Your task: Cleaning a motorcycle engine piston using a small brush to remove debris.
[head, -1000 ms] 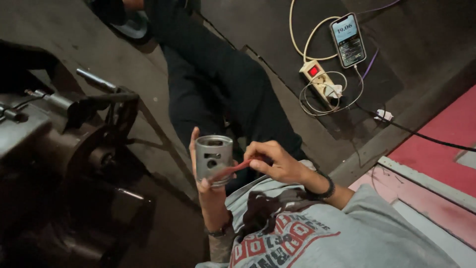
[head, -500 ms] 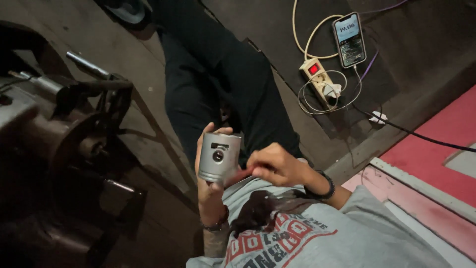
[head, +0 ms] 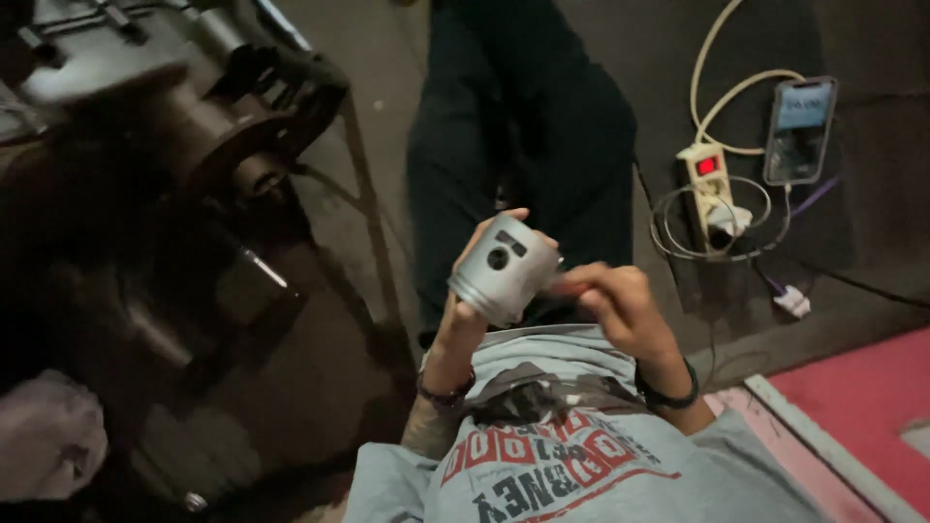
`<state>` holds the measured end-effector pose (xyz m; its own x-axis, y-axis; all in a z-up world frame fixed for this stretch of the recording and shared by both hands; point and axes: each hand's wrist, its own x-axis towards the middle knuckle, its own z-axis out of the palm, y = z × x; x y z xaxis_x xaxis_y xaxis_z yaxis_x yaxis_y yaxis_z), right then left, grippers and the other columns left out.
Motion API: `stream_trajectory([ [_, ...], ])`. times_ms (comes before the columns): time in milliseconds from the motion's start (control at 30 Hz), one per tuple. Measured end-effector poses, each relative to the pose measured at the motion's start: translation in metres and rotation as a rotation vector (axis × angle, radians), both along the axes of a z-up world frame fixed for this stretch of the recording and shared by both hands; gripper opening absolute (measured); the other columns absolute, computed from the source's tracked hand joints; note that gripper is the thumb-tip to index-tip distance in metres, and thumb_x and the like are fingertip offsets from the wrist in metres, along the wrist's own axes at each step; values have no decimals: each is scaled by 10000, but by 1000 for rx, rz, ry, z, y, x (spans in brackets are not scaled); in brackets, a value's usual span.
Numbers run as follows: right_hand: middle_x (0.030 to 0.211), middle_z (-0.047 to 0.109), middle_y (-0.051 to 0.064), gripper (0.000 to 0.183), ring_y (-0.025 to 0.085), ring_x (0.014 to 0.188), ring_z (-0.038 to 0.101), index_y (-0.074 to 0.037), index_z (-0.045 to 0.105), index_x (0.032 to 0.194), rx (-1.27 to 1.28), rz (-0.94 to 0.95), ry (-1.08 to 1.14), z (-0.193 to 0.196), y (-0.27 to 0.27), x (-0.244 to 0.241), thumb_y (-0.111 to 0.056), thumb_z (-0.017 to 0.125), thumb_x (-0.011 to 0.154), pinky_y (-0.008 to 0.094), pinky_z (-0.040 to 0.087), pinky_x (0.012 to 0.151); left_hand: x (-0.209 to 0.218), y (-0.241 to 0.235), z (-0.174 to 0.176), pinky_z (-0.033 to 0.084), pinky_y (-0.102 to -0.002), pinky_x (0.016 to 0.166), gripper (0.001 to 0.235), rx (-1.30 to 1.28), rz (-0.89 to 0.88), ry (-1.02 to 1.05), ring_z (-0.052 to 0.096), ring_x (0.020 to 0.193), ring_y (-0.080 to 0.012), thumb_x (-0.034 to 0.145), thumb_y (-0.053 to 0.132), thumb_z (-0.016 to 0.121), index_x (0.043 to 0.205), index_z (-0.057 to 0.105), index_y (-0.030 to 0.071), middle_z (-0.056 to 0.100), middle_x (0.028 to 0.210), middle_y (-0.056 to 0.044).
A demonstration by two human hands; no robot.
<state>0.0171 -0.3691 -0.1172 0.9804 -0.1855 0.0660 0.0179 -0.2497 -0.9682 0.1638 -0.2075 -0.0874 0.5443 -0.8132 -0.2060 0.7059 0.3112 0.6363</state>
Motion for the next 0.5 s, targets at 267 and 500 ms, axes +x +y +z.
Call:
stream_trajectory([
  [267, 865, 762, 144, 183, 436, 776, 706, -45, 727, 1031, -38, -26, 99, 5, 1, -12, -166, 604, 970, 511, 538, 688, -2, 6, -42, 449, -304, 1094, 1337, -25, 60, -233, 584, 1230, -168, 610, 723, 874, 1589, 346, -18, 599, 1370, -161],
  [500, 852, 761, 130, 221, 434, 710, 702, -46, 714, 1013, 29, -15, 30, 32, 11, 12, -210, 566, 1008, 472, 556, 622, 1, 5, -36, 449, -363, 1122, 1319, -134, 92, -219, 593, 1280, -240, 660, 665, 874, 1576, 272, -67, 582, 1387, -256],
])
